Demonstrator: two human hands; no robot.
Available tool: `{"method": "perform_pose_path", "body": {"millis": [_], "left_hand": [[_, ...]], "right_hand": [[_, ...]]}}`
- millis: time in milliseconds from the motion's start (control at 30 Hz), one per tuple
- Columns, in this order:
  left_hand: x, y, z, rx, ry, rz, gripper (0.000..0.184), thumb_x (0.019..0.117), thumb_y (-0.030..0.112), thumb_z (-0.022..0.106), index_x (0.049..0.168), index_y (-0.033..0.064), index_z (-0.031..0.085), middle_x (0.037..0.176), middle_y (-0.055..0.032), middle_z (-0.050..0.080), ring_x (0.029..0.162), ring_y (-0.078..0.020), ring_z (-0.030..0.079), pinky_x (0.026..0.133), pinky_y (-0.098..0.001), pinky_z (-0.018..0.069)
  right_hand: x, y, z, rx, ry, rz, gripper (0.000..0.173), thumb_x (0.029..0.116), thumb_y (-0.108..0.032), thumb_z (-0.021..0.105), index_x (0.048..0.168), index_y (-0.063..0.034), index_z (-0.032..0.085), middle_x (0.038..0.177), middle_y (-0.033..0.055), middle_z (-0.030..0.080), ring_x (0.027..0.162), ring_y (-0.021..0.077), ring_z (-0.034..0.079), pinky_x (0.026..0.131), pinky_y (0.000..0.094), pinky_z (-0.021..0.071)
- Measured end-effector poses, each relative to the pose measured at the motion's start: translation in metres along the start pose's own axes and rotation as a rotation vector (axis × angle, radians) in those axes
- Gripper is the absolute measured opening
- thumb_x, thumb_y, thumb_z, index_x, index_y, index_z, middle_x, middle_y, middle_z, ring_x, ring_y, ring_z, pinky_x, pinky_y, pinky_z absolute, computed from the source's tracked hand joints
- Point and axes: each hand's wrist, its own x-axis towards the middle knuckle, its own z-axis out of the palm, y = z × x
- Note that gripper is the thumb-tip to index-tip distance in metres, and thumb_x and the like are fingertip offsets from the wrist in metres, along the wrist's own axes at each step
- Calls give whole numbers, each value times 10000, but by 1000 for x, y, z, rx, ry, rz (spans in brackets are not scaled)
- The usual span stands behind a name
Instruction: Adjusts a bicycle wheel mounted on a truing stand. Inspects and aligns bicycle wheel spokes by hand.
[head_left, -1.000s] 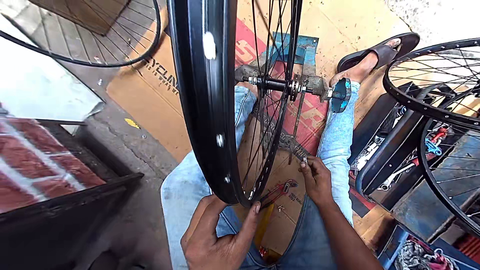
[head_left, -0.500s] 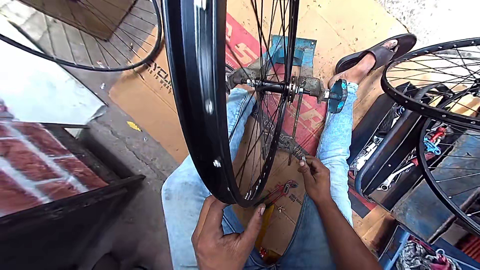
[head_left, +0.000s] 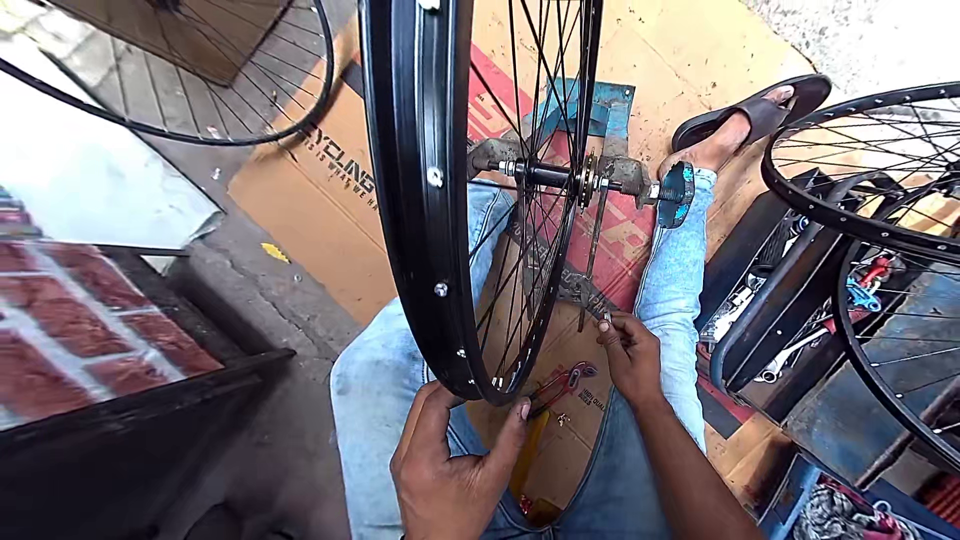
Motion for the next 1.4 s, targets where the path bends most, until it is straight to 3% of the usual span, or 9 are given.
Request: {"method": "perform_pose_path", "body": {"millis": [133, 233, 367, 433, 500, 633, 1033, 1233, 1400], "left_hand": [[1, 3, -2, -43, 22, 53, 549, 865, 432, 784, 1196, 20, 637, 1118, -91, 698, 1039, -155, 692, 905, -330, 596], [3, 0, 4, 38, 41, 119, 410, 927, 364, 741, 1115, 2, 707, 1062, -106, 719, 1034, -145, 690, 920, -326, 576], [-19, -31, 22, 223, -116, -12, 461, 919, 479, 685, 1169, 98, 751, 1189, -66, 729, 1151, -219, 663, 1052, -533, 456], [-25, -41, 24, 277, -236, -151, 802, 828, 593, 711, 1421, 69, 582, 1382, -137, 621, 1269, -324, 589, 1068, -585, 444], [-25, -39, 22, 166, -205, -190, 1076, 756, 650, 757, 1532, 10, 376, 1473, -191, 512, 1329, -312, 526, 1098, -509, 455], [-17, -14, 13, -97, -79, -44, 1089, 826, 648, 739, 1554, 5, 247, 1532, -199, 454, 1390, -265, 493, 1145, -429, 441], [-8, -5, 12, -115, -43, 19, 906, 853, 530, 764, 1493, 19, 376, 1459, -188, 532, 1344, -263, 542, 1123, -434, 469], [-1, 4, 11, -95, 10, -4, 523, 862, 372, 778, 1216, 8, 650, 1201, -84, 696, 1145, -175, 669, 996, -363, 572], [-4, 5, 11, -56, 21, -19, 658, 812, 406, 810, 1280, -7, 605, 1266, -124, 664, 1212, -204, 636, 1040, -381, 541]], "right_hand": [[0, 0, 0, -4, 3, -3, 246, 1025, -306, 621, 1007, -85, 726, 1064, 38, 710, 742, 89, 689, 669, 275, 626], [0, 1, 1, 2, 2, 6, 259, 1026, -315, 620, 1022, -79, 726, 1061, 41, 708, 743, 90, 691, 674, 278, 629], [0, 0, 1, 0, 8, 21, 251, 1025, -314, 619, 1020, -87, 726, 1054, 34, 711, 734, 90, 689, 665, 280, 627], [0, 0, 1, 8, 8, 10, 235, 1027, -304, 616, 1007, -94, 720, 1038, 30, 709, 718, 92, 682, 648, 280, 622], [1, 0, 0, 3, 6, 11, 233, 1028, -303, 616, 1013, -96, 720, 1034, 28, 709, 716, 91, 682, 647, 278, 623], [0, -4, -1, -34, -3, 35, 236, 1028, -318, 618, 1025, -103, 716, 992, 20, 710, 698, 96, 680, 626, 292, 622], [2, 0, 2, -33, 19, 46, 230, 1016, -326, 631, 1029, -114, 721, 915, 1, 716, 670, 82, 674, 617, 281, 612], [1, 0, 1, -49, 19, 46, 227, 1018, -329, 629, 1015, -118, 713, 870, -6, 707, 651, 84, 665, 603, 290, 607], [2, 0, 1, -61, 13, 56, 229, 1016, -334, 627, 1014, -123, 715, 859, -8, 709, 650, 87, 669, 606, 299, 609]]}}
